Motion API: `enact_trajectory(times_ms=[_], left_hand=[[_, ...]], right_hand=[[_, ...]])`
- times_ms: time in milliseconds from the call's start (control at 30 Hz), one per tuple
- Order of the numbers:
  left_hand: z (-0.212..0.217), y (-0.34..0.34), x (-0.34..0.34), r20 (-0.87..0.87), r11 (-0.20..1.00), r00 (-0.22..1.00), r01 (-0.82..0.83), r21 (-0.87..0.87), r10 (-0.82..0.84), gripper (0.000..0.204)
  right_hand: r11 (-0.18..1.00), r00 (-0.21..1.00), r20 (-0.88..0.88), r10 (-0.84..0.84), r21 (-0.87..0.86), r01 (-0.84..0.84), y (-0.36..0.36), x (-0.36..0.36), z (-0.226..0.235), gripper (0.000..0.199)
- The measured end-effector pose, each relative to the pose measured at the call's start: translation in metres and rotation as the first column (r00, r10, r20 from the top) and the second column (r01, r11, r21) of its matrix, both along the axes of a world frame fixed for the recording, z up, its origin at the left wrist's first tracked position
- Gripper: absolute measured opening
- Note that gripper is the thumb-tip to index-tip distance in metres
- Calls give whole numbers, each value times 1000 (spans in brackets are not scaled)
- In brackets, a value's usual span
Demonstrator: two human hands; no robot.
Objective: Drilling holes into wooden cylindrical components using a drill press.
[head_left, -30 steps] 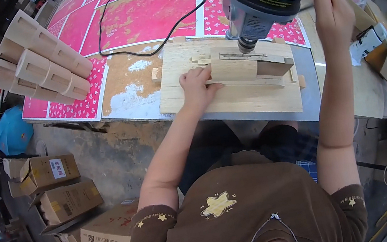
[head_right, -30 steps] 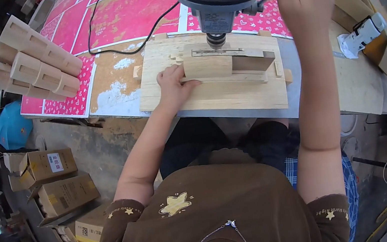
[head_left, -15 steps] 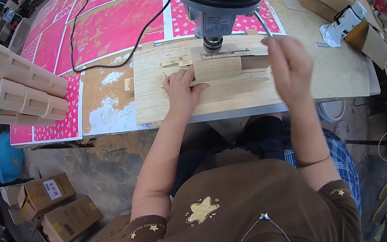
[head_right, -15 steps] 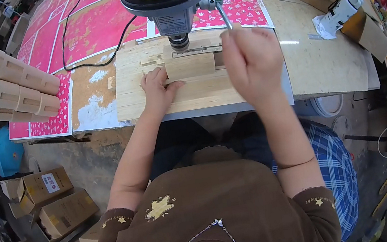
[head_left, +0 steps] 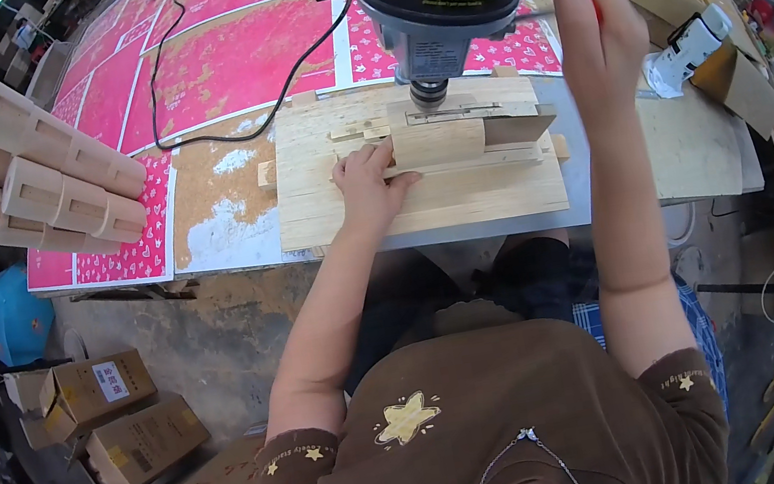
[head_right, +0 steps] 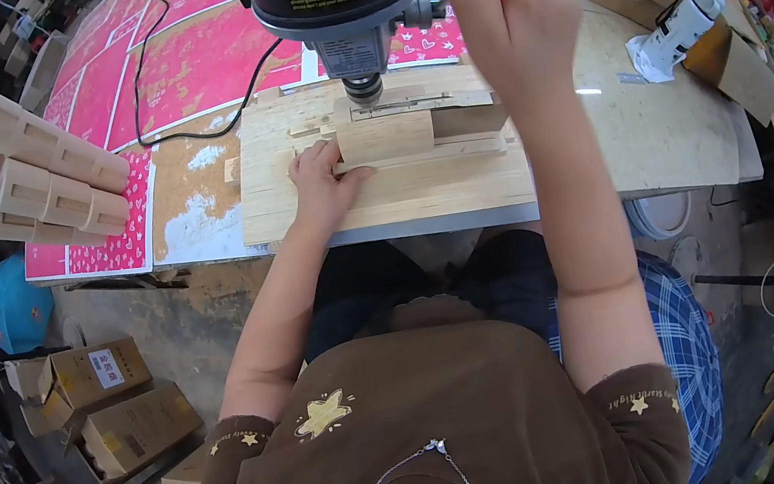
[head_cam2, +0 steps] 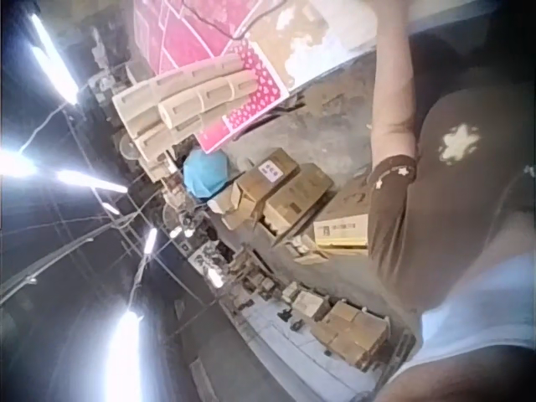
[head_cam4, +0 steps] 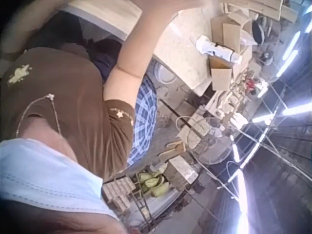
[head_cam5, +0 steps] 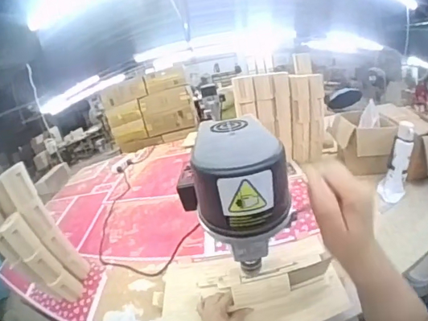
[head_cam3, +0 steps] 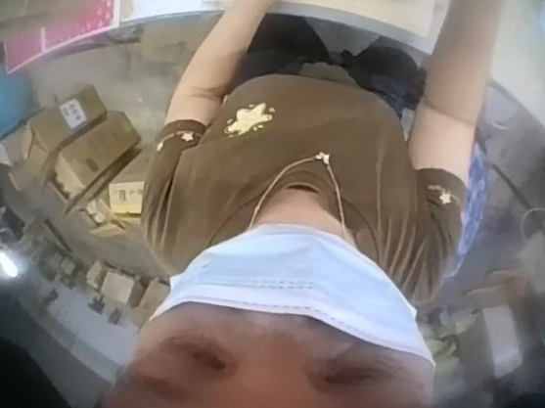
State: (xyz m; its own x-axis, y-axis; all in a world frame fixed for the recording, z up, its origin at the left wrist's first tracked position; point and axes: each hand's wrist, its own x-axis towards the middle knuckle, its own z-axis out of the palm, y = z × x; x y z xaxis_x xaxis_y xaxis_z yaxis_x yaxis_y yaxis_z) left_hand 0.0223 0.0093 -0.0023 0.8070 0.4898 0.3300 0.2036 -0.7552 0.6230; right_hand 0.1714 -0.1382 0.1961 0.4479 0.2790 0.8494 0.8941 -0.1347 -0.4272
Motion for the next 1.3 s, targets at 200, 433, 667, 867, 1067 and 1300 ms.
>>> enact_trajectory(times_ms=[200,433,667,867,1067,1300], left_hand=[[8,1,12,13,981,999,54,-185,-52,38],[-5,11,13,143,988,986,107,-115,-90,43],[28,46,-61,230,989,965,139,-48,-125,27],[68,57,-96,98,529,974,-25,-849,204,26],[60,44,-76,-145,428,975,-203,-881,166,35],[47,-5,-28,-98,465,994,-110,-878,50,45]], right_hand=[[994,963,-269,25,-93,-52,23,53,9,25],[820,957,-281,74,-528,-219,-50,33,-129,28],[764,994,-83,66,-636,-104,-58,16,-133,28],[765,992,-115,55,-634,-116,-66,5,-133,27],[772,984,-119,130,-611,-176,-68,-2,-131,27],[767,982,-87,167,-614,-185,-58,-15,-130,28]])
